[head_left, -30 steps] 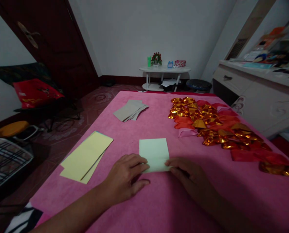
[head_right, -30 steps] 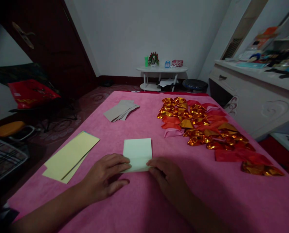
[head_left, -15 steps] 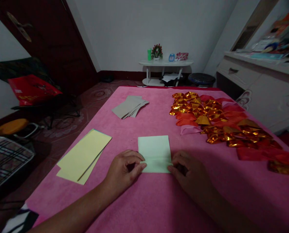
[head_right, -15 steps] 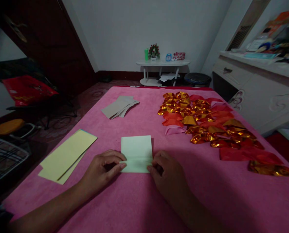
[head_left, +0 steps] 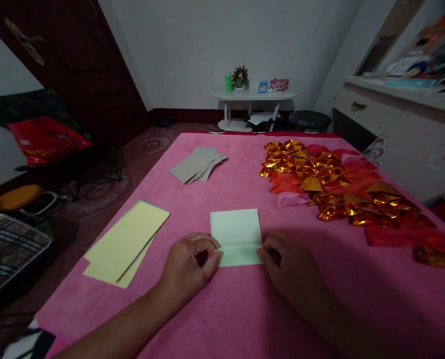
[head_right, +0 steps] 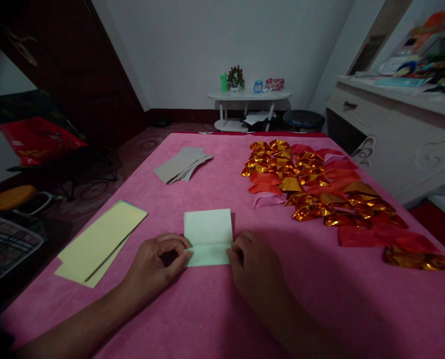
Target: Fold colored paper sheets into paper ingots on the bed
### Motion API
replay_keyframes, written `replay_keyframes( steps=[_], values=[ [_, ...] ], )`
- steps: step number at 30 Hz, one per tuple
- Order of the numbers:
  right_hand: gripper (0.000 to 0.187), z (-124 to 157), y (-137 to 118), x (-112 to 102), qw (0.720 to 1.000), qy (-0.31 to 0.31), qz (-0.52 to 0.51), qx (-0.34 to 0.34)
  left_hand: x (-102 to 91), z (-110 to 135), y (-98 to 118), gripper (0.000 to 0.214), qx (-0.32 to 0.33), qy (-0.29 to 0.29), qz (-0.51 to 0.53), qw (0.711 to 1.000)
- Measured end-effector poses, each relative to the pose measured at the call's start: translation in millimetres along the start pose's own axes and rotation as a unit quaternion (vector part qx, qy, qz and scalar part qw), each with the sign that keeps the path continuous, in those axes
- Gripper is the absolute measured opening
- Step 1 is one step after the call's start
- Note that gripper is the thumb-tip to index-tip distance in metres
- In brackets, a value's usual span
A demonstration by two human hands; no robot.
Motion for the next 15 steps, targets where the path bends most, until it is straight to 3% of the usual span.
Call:
replay_keyframes(
  steps=[15],
  values=[
    [0.018, -0.8, -5.4, 1.3, 0.998, -0.022, 0.044, 0.029, 2.9, 0.5, -1.2, 0.017, -0.014, -0.023, -0.036, 0.999]
  ],
)
Point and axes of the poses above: each hand's wrist, its own z-axis away from the middle knuckle, its own x-axis out of the palm, y = z × x, the point moved 4 cm from there along -z, towards the middle knuckle, and after that the axes turned 14 degrees about x, right-handed, at the moved point
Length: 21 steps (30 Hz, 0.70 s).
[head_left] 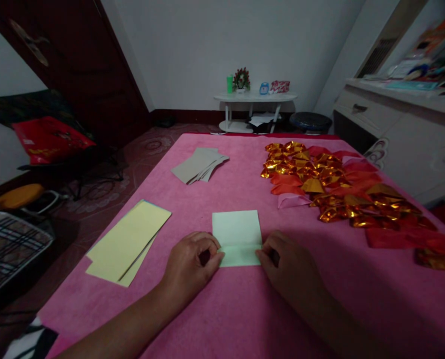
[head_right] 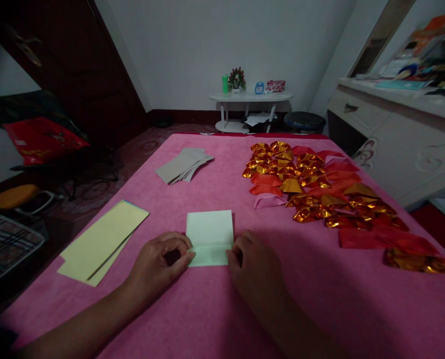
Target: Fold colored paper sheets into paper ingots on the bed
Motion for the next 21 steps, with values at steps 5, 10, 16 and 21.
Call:
replay_keyframes(
  steps=[5, 10, 16, 21],
  values=[
    [0.011, -1, 2, 0, 1.0, 0.015, -0.002, 0.015, -1.6, 4, -5, 0.023, -0.068, 0.013, -0.01, 0.998],
    [0.027, -9, 7, -1, 0.998, 0.011, -0.041, 0.053, -2.5, 3, -5, 0.043, -0.076, 0.031, 0.022, 0.996],
    [0.014, -19, 5, -3, 0.997, -0.04, -0.057, 0.037, -4.0, 0, -6, 0.052, -0.072, 0.021, 0.037, 0.997],
    [0.017, -15, 8, -1, 0.991, -0.041, -0.123, 0.026, -6.6, -3, -12, 0.072, -0.075, 0.016, 0.019, 0.997]
  ],
)
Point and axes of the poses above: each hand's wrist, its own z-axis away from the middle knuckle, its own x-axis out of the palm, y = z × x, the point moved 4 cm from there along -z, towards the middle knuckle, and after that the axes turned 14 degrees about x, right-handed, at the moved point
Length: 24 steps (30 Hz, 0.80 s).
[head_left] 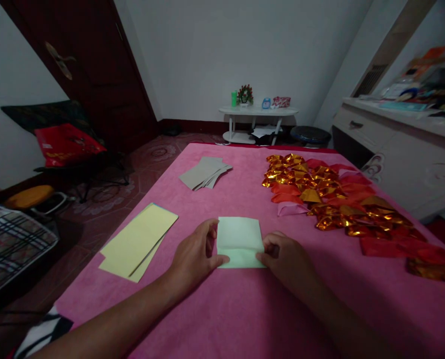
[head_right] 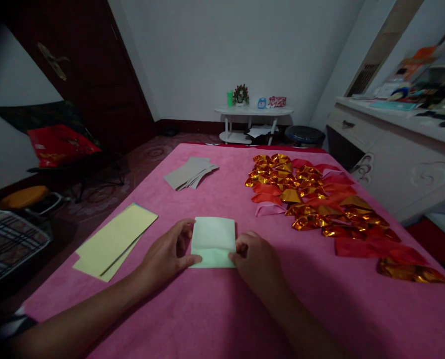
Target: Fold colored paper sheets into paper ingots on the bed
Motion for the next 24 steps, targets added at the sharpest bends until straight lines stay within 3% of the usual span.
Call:
replay_keyframes(
  steps=[3, 6, 10, 13, 18, 20, 24],
  values=[
    [0.016, -5, 0, 3, 0.992, -0.031, -0.124, 0.015, -0.1, -10, -8, 0.081, 0.003, 0.015, 0.061, 0.998],
    [0.02, -23, -11, 4, 0.961, -0.052, -0.271, -0.013, 0.1, -34, -17, 0.079, -0.002, 0.059, 0.212, 0.975],
    [0.023, -57, -27, 2, 0.933, 0.033, -0.353, -0.066, 3.1, -77, -26, 0.085, -0.062, 0.142, 0.434, 0.887],
    [0.025, -78, -25, 7, 0.91, 0.092, -0.401, -0.057, 8.7, -98, -28, 0.078, -0.077, 0.196, 0.489, 0.847],
    [0.029, -87, -14, 14, 0.894, 0.099, -0.434, -0.044, 24.9, -105, -23, 0.049, -0.046, 0.167, 0.489, 0.855],
    [0.027, -84, -17, 14, 0.89, 0.07, -0.448, -0.045, 27.7, -102, -20, 0.042, -0.033, 0.164, 0.471, 0.866],
    [0.034, -78, -28, 17, 0.882, -0.011, -0.468, -0.053, 27.0, -98, -15, 0.031, -0.016, 0.215, 0.434, 0.875]
  ],
)
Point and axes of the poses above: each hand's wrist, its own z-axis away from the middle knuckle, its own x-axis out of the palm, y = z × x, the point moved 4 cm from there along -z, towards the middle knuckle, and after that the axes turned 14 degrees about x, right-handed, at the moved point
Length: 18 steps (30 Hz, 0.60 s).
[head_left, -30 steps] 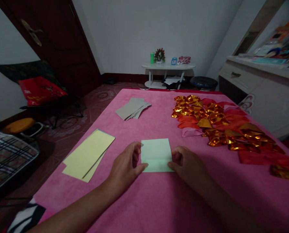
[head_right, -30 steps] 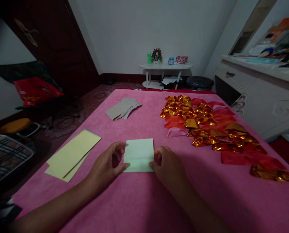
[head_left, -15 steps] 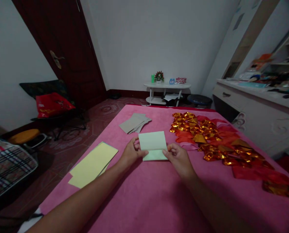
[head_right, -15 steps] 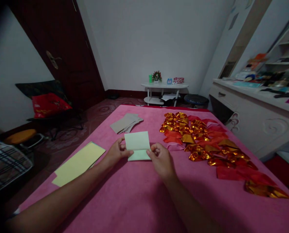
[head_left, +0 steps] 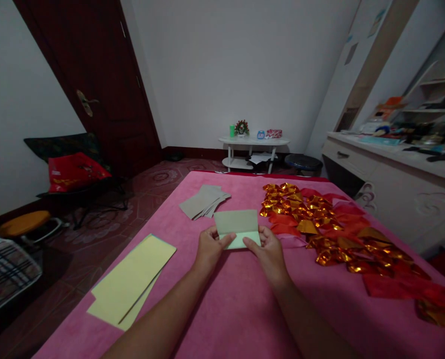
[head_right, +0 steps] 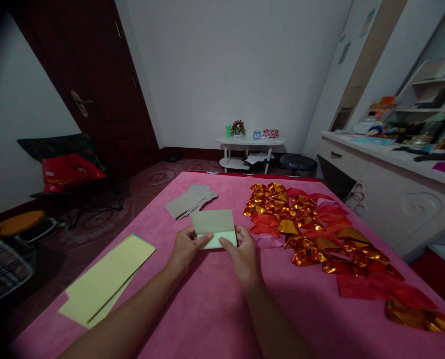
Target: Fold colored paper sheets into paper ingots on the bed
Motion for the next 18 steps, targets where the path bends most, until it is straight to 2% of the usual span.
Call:
replay_keyframes(
  steps=[2, 7, 13, 18],
  values=[
    [0.038, 0.8, -0.7, 2.4, 1.0, 0.005, 0.017, 0.005, 2.8, 2.5, 3.3, 0.027, 0.028, 0.007, -0.013, 1.0],
    [0.033, 1.9, 1.0, -0.9, 0.999, 0.027, 0.033, 0.018, 9.0, 7.0, 6.1, 0.026, 0.076, -0.002, -0.036, 0.996],
    [0.038, 3.0, 2.5, -0.4, 1.0, 0.015, 0.001, 0.018, 11.0, 9.7, 0.4, 0.034, 0.031, 0.003, 0.0, 1.0],
    [0.038, 5.4, 0.2, -2.1, 0.998, 0.041, -0.036, -0.018, 9.0, 10.4, -0.4, 0.042, -0.001, 0.046, 0.032, 0.998]
  ],
)
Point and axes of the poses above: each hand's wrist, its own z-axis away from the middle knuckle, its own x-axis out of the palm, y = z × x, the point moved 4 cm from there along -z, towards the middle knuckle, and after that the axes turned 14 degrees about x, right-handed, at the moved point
